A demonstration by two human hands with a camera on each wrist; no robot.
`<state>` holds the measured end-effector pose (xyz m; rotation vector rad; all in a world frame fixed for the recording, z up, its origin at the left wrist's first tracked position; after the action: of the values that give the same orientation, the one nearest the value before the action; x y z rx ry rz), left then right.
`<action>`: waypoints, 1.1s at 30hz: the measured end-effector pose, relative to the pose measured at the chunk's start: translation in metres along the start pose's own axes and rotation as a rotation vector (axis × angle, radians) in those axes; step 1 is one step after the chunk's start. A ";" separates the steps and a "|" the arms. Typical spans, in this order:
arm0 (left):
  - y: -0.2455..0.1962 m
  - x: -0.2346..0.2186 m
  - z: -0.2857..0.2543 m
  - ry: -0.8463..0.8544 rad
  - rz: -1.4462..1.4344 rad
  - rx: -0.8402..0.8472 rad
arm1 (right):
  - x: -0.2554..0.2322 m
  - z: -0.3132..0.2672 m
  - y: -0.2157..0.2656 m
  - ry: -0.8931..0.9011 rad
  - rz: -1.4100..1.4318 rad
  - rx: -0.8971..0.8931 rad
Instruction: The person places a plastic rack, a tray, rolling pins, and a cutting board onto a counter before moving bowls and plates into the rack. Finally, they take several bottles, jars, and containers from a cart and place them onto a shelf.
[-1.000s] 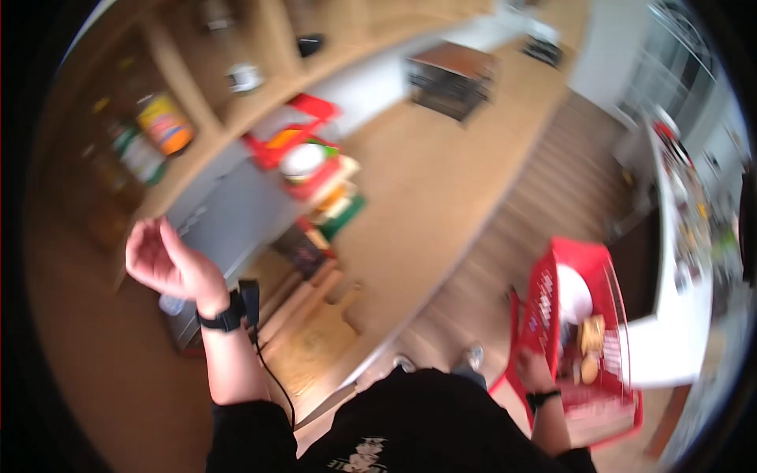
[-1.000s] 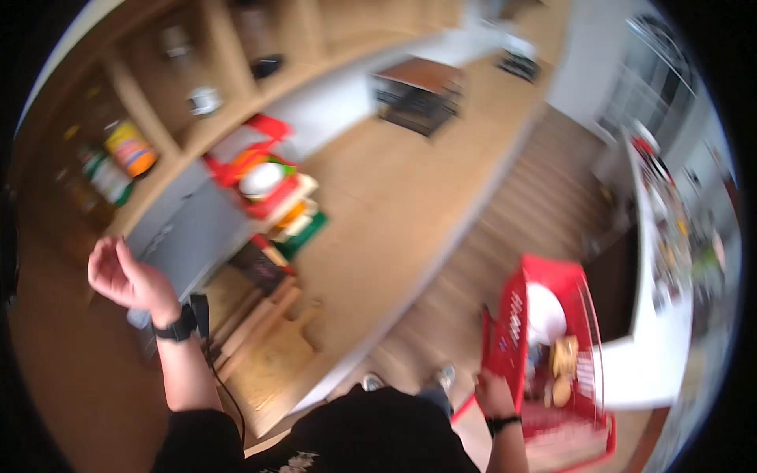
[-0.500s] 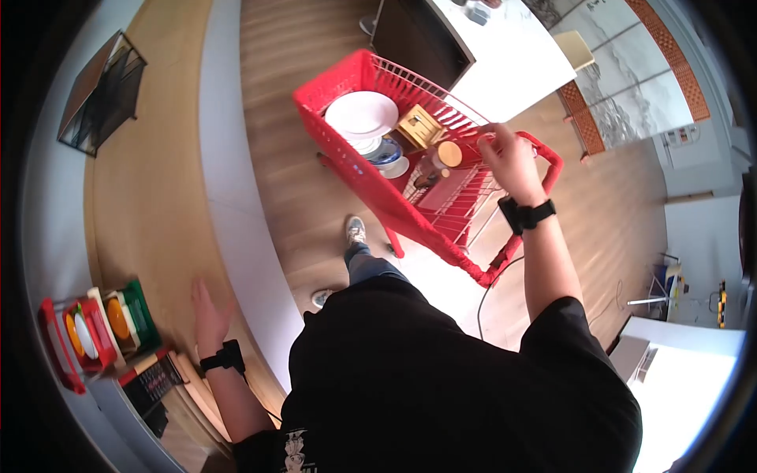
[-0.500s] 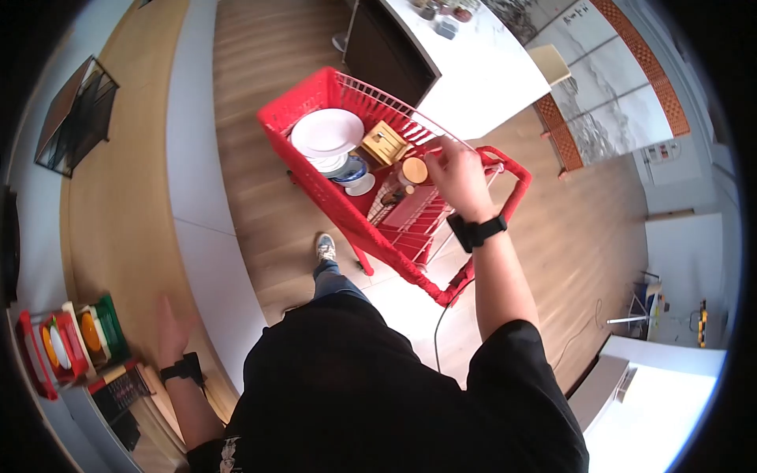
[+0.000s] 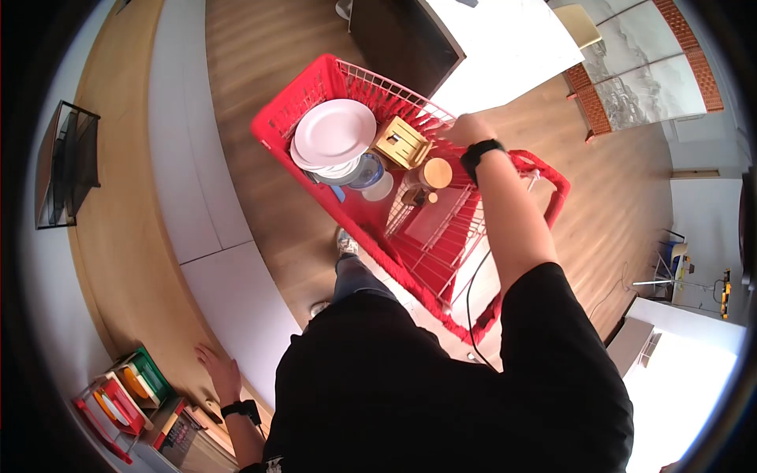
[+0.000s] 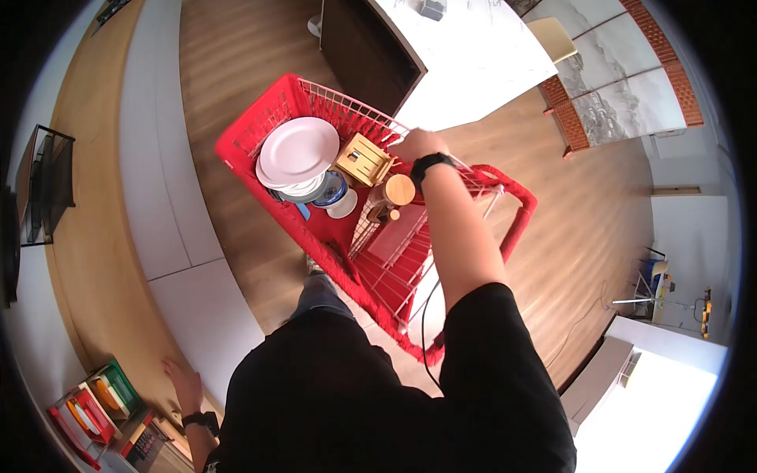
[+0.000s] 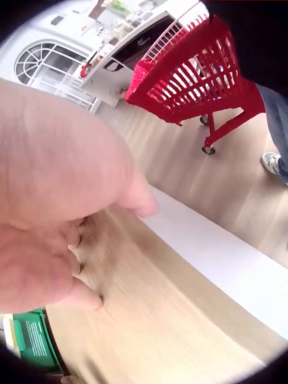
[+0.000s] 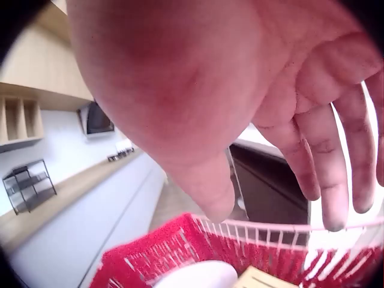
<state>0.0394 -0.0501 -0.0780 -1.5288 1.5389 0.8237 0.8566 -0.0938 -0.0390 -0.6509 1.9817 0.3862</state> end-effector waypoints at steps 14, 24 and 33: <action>-0.014 -0.018 -0.006 0.121 -0.067 -0.053 | 0.235 0.059 -0.027 0.035 0.365 0.498; -0.031 -0.016 0.000 0.123 -0.026 -0.081 | 0.223 0.051 -0.018 -0.049 0.405 0.598; -0.016 -0.003 0.001 -0.196 -0.147 -0.022 | 0.134 -0.026 -0.020 -0.244 0.289 0.497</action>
<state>0.0549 -0.0489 -0.0743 -1.5094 1.2639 0.8800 0.7992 -0.1611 -0.1447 -0.0006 1.8373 0.1235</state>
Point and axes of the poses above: each hand's wrist, its own z-axis towards the middle knuckle, its own x-axis out of the palm, y = z × x, the point moved 2 cm from there along z, towards the middle knuckle
